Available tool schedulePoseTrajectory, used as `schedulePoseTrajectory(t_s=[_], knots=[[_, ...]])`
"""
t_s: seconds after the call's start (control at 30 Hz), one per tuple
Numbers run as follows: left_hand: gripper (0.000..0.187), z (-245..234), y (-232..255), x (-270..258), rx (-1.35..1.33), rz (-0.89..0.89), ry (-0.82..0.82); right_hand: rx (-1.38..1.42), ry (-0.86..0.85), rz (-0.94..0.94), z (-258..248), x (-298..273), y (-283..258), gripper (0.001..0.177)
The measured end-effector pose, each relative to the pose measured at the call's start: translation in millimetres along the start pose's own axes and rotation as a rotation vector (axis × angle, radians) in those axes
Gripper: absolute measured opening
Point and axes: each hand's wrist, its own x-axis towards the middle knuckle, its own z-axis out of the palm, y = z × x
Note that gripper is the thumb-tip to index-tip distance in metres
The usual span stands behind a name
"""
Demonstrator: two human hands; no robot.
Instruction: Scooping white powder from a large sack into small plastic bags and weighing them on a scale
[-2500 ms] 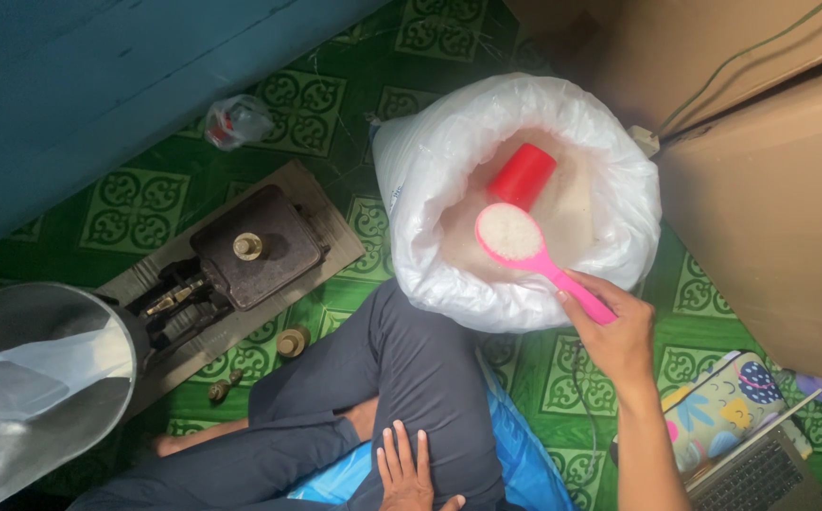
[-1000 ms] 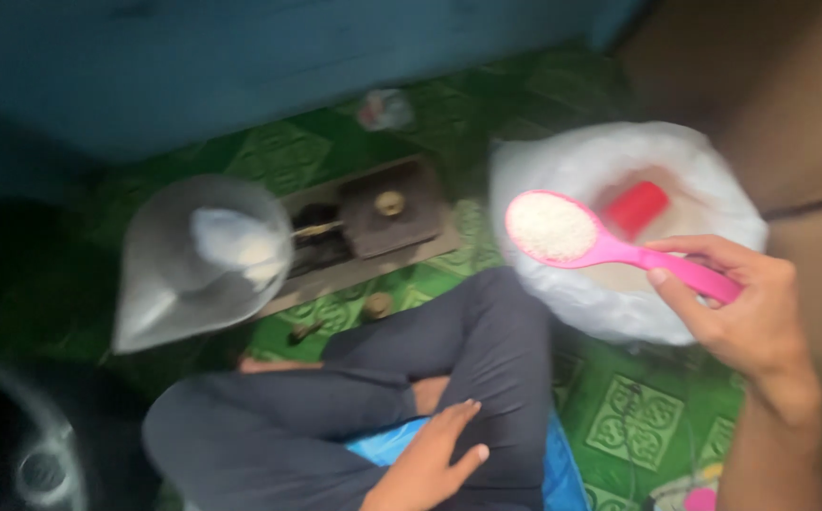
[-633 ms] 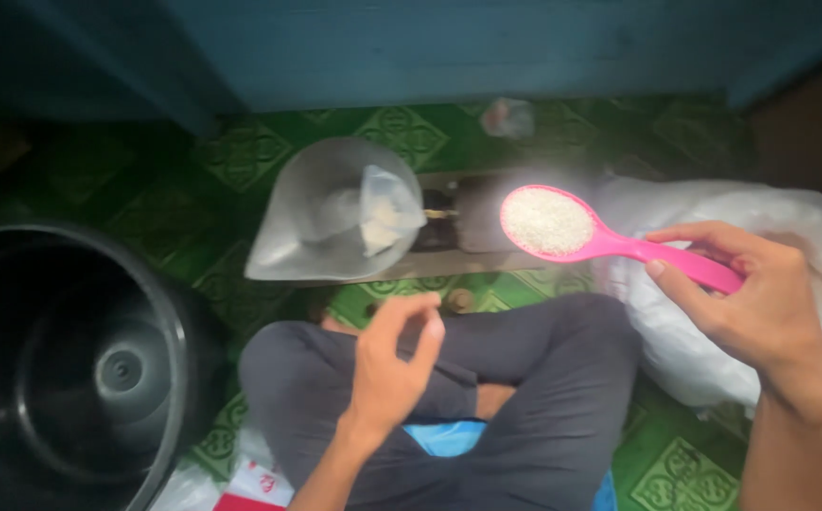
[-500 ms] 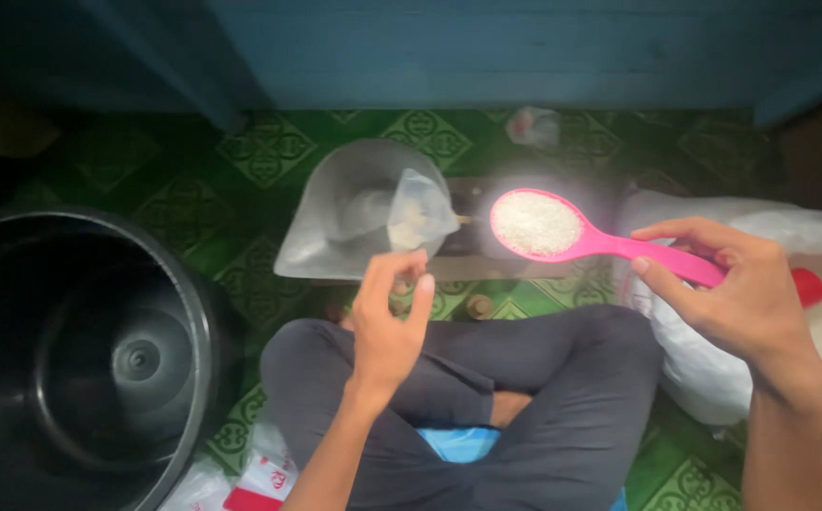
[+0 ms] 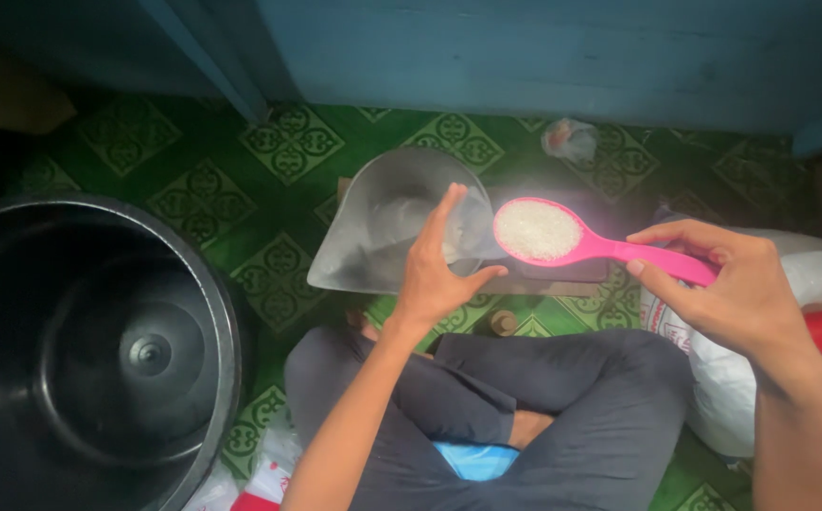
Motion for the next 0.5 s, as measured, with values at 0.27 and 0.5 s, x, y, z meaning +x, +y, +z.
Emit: schedulePoseTrajectory(t_s=[0.27, 0.5], knots=[[0.085, -2.9, 0.0, 0.7, -0.071, 0.007, 0.029, -0.086, -0.036, -0.037, 6.2, 10.3, -16.5, 0.019], [0.081, -4.8, -0.7, 1.1, -0.059, 0.009, -0.006, -0.132, -0.094, -0.019, 9.1, 16.7, -28.2, 0.017]])
